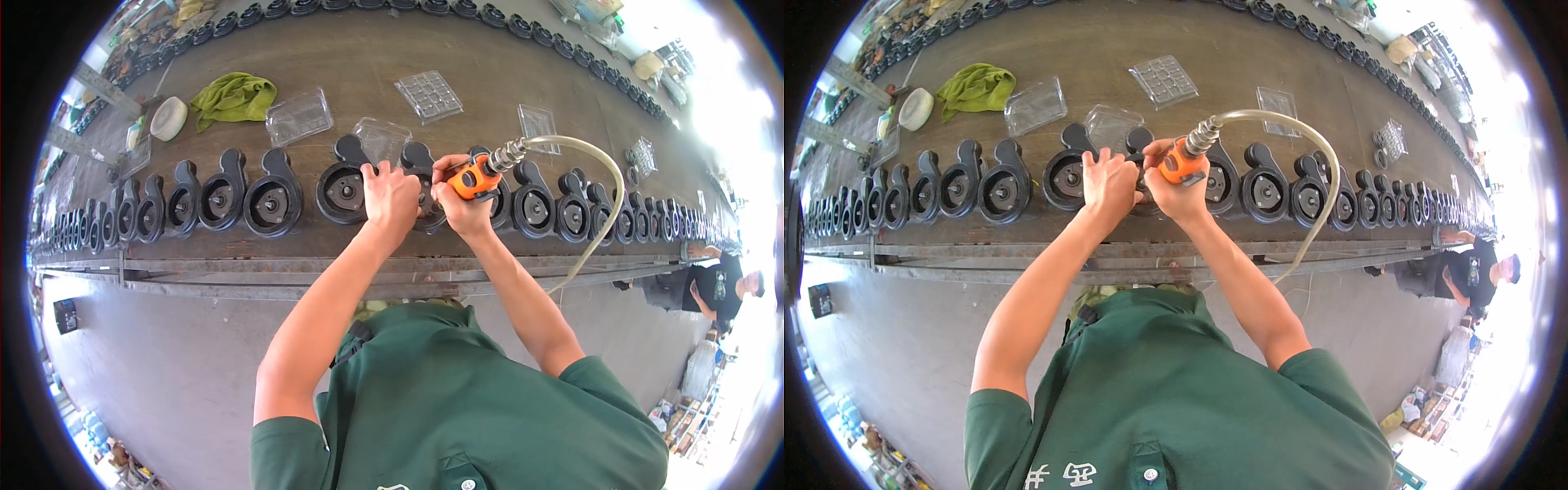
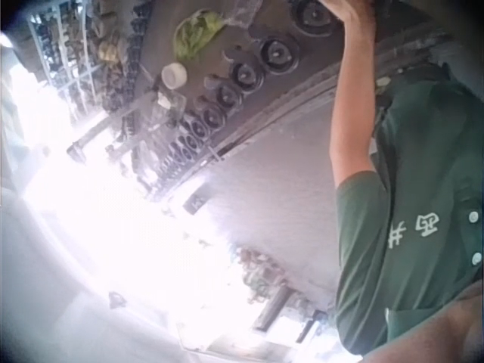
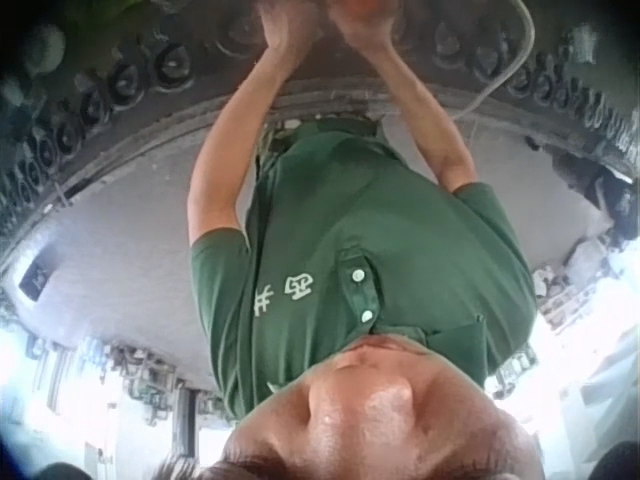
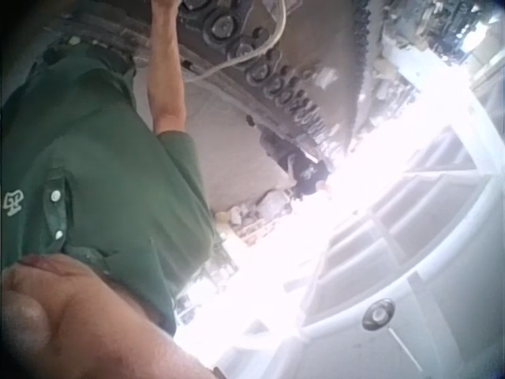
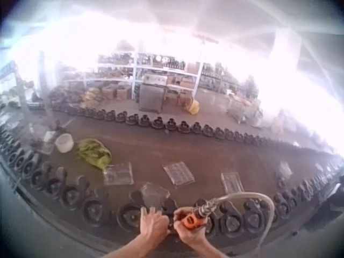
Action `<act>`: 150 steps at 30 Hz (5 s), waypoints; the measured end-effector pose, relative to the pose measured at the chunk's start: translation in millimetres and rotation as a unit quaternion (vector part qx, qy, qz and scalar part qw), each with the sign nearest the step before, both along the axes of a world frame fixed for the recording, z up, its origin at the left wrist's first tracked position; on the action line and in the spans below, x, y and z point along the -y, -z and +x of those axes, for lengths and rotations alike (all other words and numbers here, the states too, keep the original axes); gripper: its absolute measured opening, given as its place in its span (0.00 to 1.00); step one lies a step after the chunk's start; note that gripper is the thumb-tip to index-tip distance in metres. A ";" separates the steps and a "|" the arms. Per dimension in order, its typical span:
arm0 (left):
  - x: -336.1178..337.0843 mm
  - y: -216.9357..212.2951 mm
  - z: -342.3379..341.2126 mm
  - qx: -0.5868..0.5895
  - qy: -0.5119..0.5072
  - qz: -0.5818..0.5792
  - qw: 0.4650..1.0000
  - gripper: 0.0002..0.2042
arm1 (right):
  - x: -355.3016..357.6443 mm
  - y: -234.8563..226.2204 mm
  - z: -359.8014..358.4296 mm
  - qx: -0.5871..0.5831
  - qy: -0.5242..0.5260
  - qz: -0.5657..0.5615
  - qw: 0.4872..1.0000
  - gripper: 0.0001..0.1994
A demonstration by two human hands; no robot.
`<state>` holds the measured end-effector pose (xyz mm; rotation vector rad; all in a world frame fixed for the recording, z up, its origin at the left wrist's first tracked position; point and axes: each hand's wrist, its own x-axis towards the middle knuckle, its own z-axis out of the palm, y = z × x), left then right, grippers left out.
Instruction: The person assembles a series of black mechanical housings using a pneumatic screwdriver to fasten screws into each part as they move along a workbench.
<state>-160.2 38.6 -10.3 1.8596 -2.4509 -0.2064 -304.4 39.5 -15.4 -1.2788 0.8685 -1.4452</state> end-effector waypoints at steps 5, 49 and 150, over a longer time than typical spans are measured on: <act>-15.1 8.5 13.4 -0.179 -0.017 -0.087 0.980 0.19 | -0.6 -3.7 2.2 0.040 0.000 0.018 0.999 0.12; -40.6 92.7 -29.2 -0.610 -0.354 0.146 0.694 0.26 | 25.9 -3.4 52.8 -0.024 -0.079 -0.018 0.996 0.10; -30.0 84.5 -20.0 -0.663 -0.382 0.258 0.590 0.24 | 31.2 -15.8 24.5 0.044 -0.031 -0.049 0.997 0.13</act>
